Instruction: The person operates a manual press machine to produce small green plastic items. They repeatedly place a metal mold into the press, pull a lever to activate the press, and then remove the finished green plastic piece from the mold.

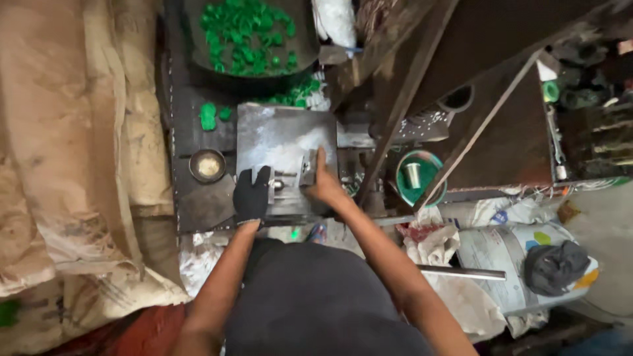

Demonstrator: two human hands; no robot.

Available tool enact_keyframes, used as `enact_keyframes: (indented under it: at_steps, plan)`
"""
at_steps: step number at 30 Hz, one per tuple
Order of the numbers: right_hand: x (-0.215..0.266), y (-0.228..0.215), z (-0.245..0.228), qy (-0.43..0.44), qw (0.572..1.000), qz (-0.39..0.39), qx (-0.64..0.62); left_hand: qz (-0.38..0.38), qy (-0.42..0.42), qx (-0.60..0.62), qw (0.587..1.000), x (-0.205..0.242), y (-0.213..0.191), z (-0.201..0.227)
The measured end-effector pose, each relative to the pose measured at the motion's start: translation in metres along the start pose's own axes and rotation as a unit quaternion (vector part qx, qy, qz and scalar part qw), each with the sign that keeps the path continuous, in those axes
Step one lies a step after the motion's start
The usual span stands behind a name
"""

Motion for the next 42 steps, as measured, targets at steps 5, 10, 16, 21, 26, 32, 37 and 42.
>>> enact_keyframes:
  at_steps: [5,10,16,21,26,32,37,42]
  plan:
    - [-0.019,-0.005,0.000,0.060,0.990,-0.093,0.084,0.005,0.047,0.010,0.999,0.002,0.000,-0.004]
    - [-0.016,-0.020,-0.005,0.024,0.994,-0.078,0.079,0.008,0.085,-0.006,0.996,-0.002,0.001,0.000]
    - [-0.001,-0.011,0.001,-0.050,0.998,-0.023,0.005,0.021,0.082,-0.016,0.996,0.002,0.002,0.001]
    - [0.028,0.009,-0.005,-0.078,0.996,-0.021,-0.035,0.022,0.081,-0.020,0.996,0.002,0.002,-0.003]
    - [0.041,0.013,-0.015,-0.015,0.996,-0.027,-0.087,-0.019,0.144,-0.085,0.986,-0.014,0.004,0.006]
    - [0.041,0.017,-0.026,0.064,0.985,-0.013,-0.158,-0.129,0.173,-0.068,0.974,-0.028,0.032,0.040]
    - [0.053,0.022,-0.014,0.018,0.971,0.011,-0.240,-0.254,0.111,-0.071,0.958,-0.034,0.065,0.035]
    - [0.087,0.009,-0.005,0.018,0.974,0.039,-0.222,-0.244,0.026,0.128,0.961,-0.025,0.058,-0.005]
Point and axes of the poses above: each hand's wrist, its own x-axis away from the middle knuckle, its own y-axis out of the palm, z = x × y, the point moved 3 cm from there along -x, towards the middle knuckle, and after that the axes turned 12 degrees about x, right-handed, at the moved point
